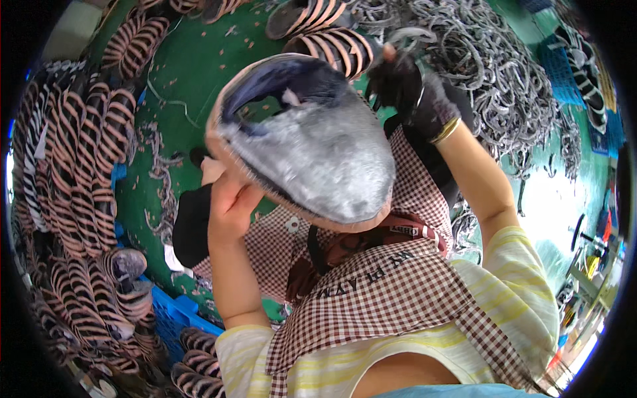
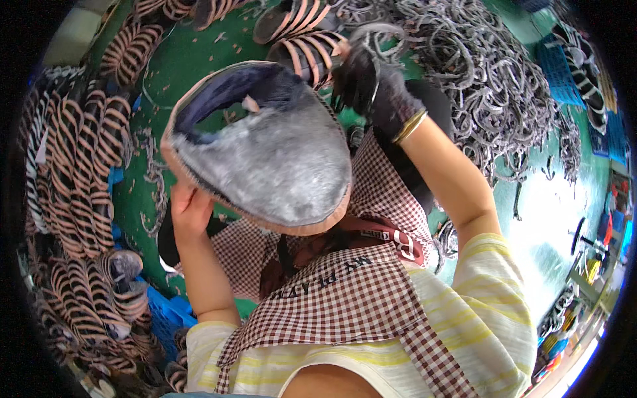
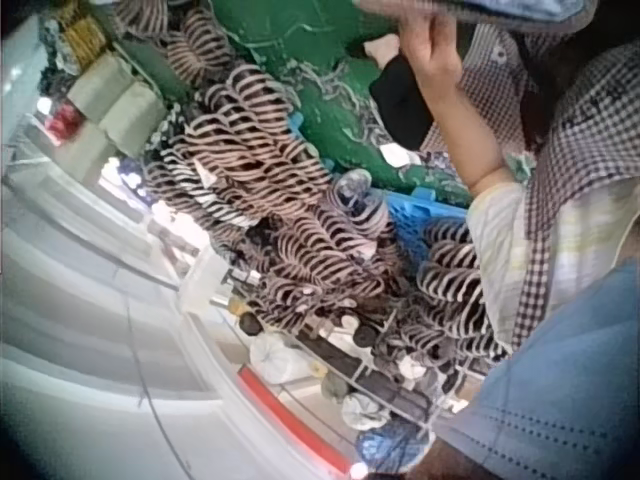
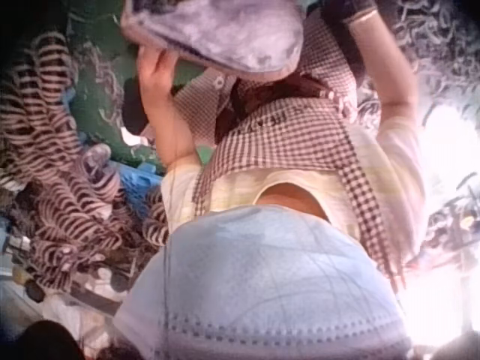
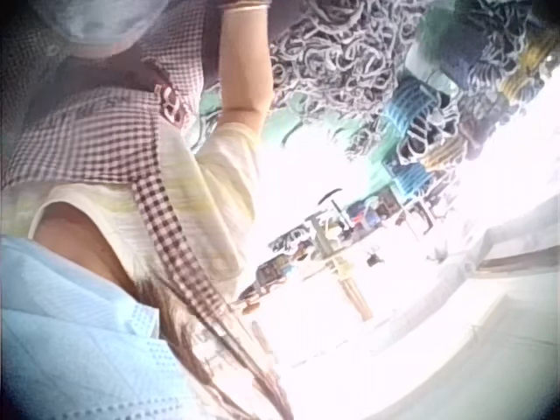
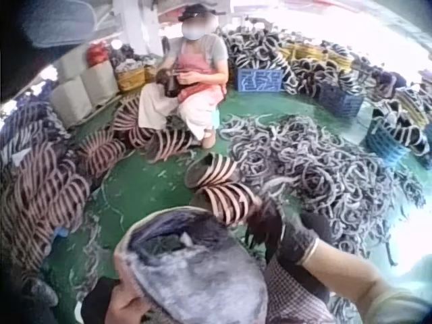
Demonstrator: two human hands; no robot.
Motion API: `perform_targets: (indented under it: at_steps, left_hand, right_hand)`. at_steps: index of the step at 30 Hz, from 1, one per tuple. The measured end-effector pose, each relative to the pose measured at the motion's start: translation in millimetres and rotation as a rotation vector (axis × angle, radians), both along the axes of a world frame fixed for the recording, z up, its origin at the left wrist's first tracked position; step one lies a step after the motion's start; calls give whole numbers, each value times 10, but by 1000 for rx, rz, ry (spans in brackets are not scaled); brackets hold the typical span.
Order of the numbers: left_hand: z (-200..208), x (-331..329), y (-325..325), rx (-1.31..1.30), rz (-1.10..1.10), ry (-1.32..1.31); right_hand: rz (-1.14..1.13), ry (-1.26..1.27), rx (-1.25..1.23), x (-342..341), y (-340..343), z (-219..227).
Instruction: The person trims excess material from the edges of slipper soles using scissors and sets them aside.
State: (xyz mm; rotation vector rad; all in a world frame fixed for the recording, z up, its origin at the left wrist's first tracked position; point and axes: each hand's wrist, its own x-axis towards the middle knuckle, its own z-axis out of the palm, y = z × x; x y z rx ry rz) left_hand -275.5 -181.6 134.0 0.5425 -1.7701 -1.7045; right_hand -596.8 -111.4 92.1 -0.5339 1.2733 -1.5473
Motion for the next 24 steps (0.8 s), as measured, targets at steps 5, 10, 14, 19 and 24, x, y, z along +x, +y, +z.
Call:
perform_targets:
  at_steps: [5,10,14,19,24]
  left_hand:
    - [-274,396,-252,106,-43,-41]
    - [-489,312,-414,210,239,-245]
    - [41,-412,-432,-675,382,-449]
    - [301,-814,-596,-799,139,-573]
    - [417,-640,-610,-736,330,-786]
  right_hand:
    - [306,55,-2,321,100,368]
    - [68,761,-357,440,13,317]
    - [303,1074,-547,302,-15,391]
    - [186,1508,-435,271,-39,638]
    - [142,1831,-259,317,92,1034]
